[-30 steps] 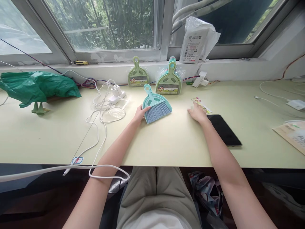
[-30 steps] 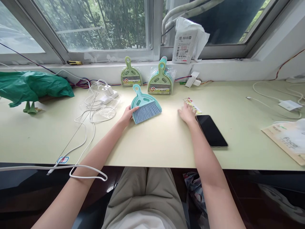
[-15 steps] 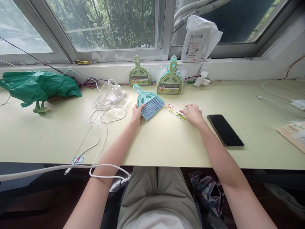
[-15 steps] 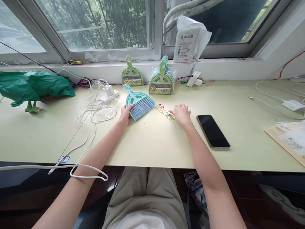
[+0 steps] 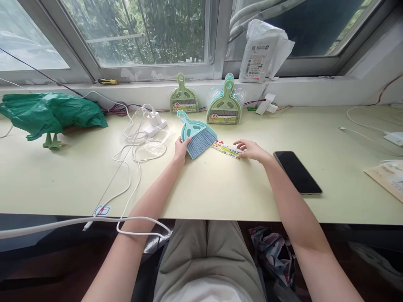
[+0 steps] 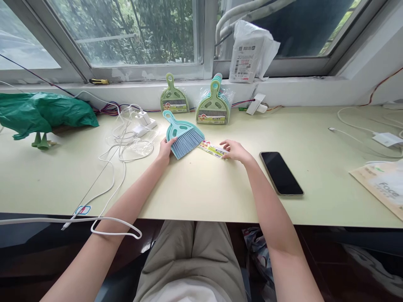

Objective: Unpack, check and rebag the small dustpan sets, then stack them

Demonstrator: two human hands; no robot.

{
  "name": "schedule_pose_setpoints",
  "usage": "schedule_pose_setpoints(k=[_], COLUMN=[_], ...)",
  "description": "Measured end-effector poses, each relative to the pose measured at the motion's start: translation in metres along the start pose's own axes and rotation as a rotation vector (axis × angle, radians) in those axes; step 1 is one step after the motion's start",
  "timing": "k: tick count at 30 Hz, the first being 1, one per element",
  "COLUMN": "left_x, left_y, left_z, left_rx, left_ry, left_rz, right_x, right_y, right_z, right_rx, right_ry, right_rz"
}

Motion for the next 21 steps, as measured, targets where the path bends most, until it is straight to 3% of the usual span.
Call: schedule_pose_setpoints(k=[3, 6, 11, 13, 18, 21], left_x=[0.001, 0.002, 0.014, 0.021, 0.039, 0.044], left_y=[-0.001, -0.002, -0.01, -0.016, -0.034, -0.041], left_z=[0.001, 0.003, 0.003, 0.001, 0.0, 0.003], left_rx=[-0.002, 0.006, 0.007, -0.017, -0.054, -0.043], left_ry=[0.004, 0.018, 0.005, 0.013, 0.037, 0.055], left_rz=[-0.004, -0.02, -0.131, -0.204, -0.39, -0.456], right_x=[-0.002, 0.004, 0.026, 0.032, 0.025, 0.019], right_y=[-0.009, -0.028, -0.057, -0.055, -0.025, -0.018], right_z=[-0.014, -0.048, -0.086, -0.086, -0.06, -0.052], right_rx=[0.004, -0.138, -0.318, -0.333, -0.287, -0.301], right_ry=[0.192, 0.32, 0.285, 0.257, 0.154, 0.108], right_rz=[-0.078, -0.296, -0.569, -0.537, -0.165, -0.022])
Point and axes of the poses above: each hand's wrist, its own y-axis towards the middle knuckle, its own x-axis out of the palm, z = x × y, the point moved 8 cm from there along y, towards the middle knuckle, and after that the axes turned 10 degrees about z, right-handed, at the moved point
